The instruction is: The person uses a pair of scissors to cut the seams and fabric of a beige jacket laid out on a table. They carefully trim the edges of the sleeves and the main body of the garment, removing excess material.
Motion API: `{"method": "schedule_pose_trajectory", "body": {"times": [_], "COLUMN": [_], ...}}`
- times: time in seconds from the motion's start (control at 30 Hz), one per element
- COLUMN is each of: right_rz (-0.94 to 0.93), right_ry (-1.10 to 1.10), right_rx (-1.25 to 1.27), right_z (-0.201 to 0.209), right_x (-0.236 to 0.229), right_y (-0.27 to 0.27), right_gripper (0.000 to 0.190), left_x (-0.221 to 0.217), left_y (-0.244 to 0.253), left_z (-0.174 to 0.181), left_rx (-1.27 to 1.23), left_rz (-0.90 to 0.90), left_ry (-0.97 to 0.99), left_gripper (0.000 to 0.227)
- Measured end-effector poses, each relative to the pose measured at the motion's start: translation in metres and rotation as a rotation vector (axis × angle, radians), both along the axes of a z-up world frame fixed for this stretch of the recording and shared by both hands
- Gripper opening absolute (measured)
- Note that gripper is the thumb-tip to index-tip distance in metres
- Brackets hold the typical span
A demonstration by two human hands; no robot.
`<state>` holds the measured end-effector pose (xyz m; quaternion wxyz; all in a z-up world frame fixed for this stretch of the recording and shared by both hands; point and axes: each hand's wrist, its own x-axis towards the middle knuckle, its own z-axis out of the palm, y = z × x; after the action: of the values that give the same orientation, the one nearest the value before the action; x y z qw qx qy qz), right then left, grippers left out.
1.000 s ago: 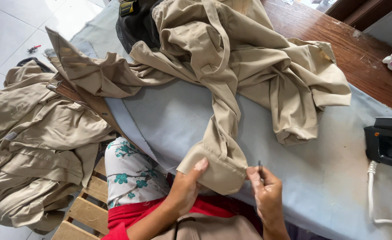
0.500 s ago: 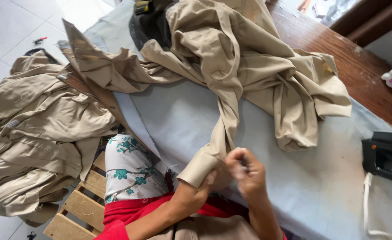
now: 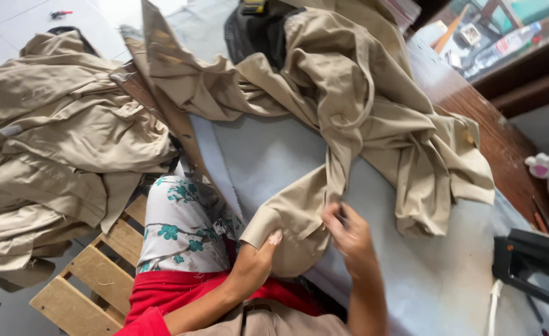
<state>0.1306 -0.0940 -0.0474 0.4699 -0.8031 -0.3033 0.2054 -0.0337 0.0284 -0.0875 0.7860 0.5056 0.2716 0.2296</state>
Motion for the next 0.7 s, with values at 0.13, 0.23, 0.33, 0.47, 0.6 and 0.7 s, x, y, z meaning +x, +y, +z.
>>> {"method": "schedule_pose_trajectory", "body": {"times": [0.13, 0.23, 0.33, 0.47, 0.6, 0.7], "right_rz": [0.201, 0.003, 0.030, -0.028, -0.069, 0.024], "right_ry": [0.456, -0.106, -0.364, -0.647, -0.186, 0.267], "right_rx": [0.569, 0.034, -0.047, -0.326, -0.385, 0.048], "right_z": [0.027, 0.042, 0.036, 0.009, 0.003, 0.036], "right_x": [-0.010, -0.026, -0.031, -0.020, 0.001, -0.006], "right_y": [-0.012, 0.015, 0.046, 0.076, 0.056, 0.035], "right_gripper": [0.057, 0.016, 0.010, 0.031, 0.007, 0.032], "left_x": [-0.007, -0.007, -0.004, -0.008, -0.011, -0.010], "left_y": [0.011, 0.013, 0.015, 0.024, 0.033, 0.039], "left_z": [0.002, -0.003, -0.010, 0.003, 0.004, 0.006], "left_rx": [-0.038, -0.063, 0.069, 0.053, -0.001, -0.013], "left_rz": [-0.025, -0.092, -0.052, -0.092, -0.151, -0.187], "left_ry": [0.034, 0.082, -0.041, -0.058, -0.158, -0.109], "left_gripper": [0.045, 0.050, 0.049, 0.050, 0.050, 0.050]}}
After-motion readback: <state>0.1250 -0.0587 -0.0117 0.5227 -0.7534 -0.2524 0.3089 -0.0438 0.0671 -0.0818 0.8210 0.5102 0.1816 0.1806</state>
